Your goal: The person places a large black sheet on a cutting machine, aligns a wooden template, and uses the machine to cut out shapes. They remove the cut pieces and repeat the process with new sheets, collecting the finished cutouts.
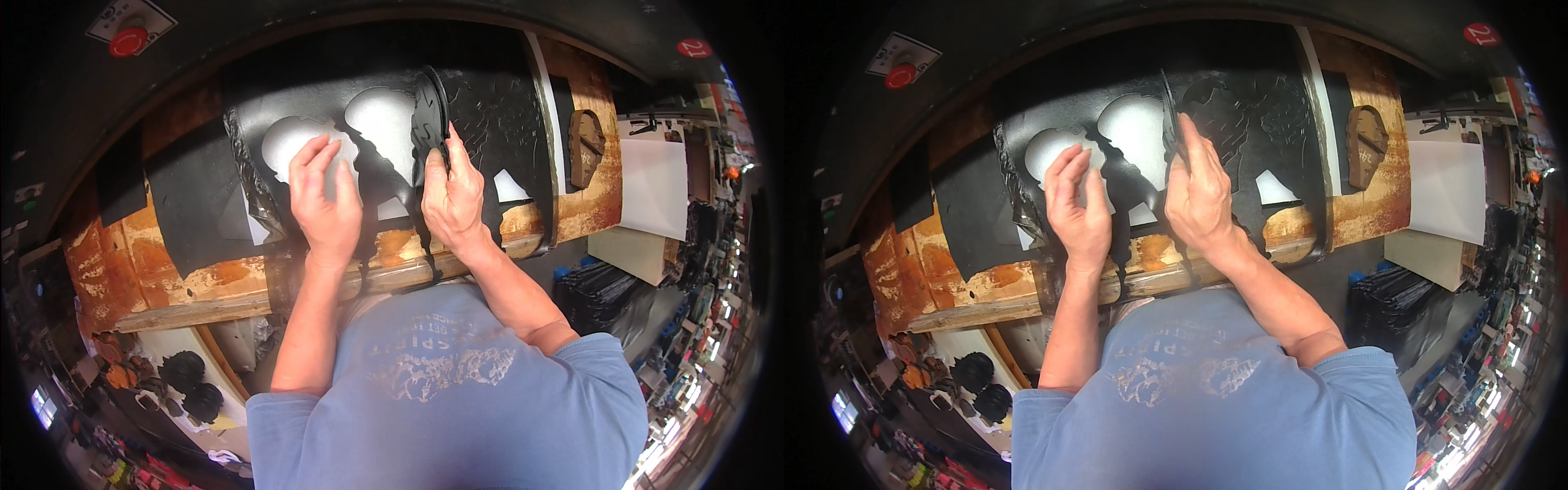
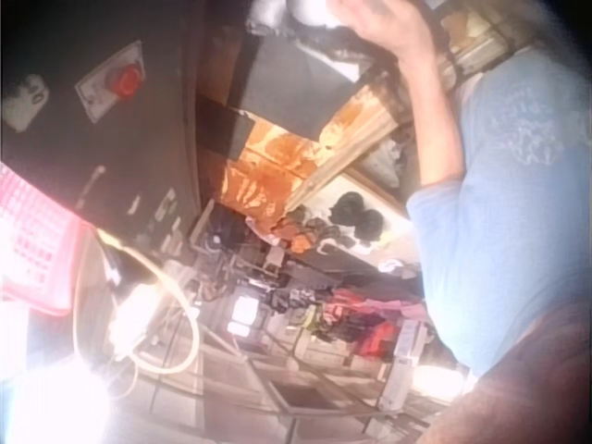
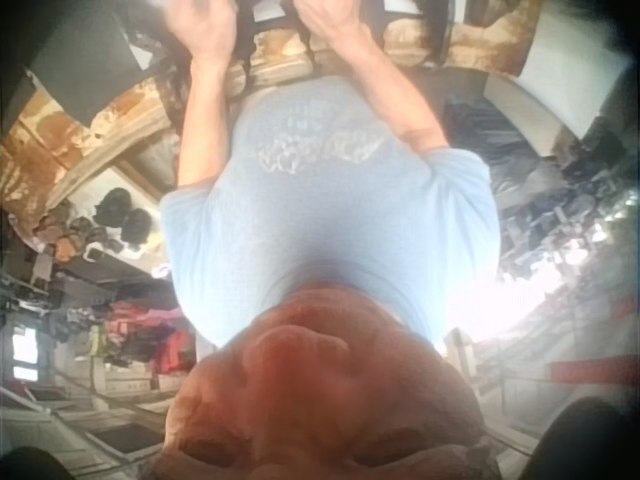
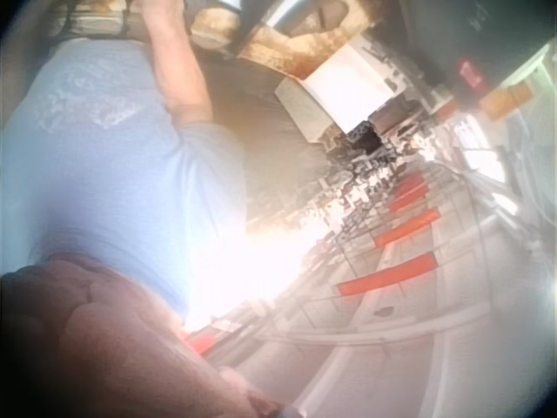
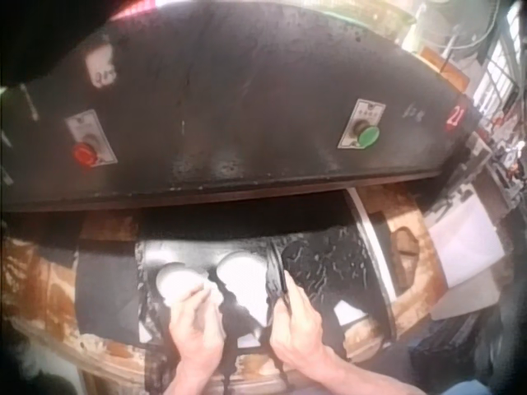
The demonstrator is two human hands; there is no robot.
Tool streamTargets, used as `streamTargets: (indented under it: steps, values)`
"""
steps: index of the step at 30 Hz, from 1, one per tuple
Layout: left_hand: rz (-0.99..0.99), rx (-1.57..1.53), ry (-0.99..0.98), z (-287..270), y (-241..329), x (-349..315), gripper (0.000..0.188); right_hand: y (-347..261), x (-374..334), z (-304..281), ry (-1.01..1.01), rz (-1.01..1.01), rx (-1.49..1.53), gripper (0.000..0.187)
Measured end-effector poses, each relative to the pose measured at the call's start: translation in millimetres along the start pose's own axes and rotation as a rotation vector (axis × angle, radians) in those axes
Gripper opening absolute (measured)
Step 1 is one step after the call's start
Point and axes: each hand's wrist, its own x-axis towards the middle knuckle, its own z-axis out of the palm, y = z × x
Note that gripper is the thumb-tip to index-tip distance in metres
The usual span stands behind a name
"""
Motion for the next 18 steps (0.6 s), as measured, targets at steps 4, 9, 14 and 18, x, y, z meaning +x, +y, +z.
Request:
streamTargets:
  steps: [4, 9, 14, 18]
  values:
    - [-0.136, -0.270, -0.077, -14, 42, 9, 0.040, -2, -1, 2, -0.012, -0.065, -0.017, 0.052]
    - [-0.803, -0.497, -0.461, 7, 71, 29, 0.069, 4, 3, 12, -0.049, -0.339, -0.088, 0.056]
    - [-0.869, -0.454, -0.590, 13, 45, 39, 0.036, 8, 5, 1, -0.187, -0.297, -0.127, 0.074]
    - [-0.911, -0.632, -0.417, 21, 31, 33, 0.021, 8, 17, -22, -0.342, -0.171, 0.048, 0.087]
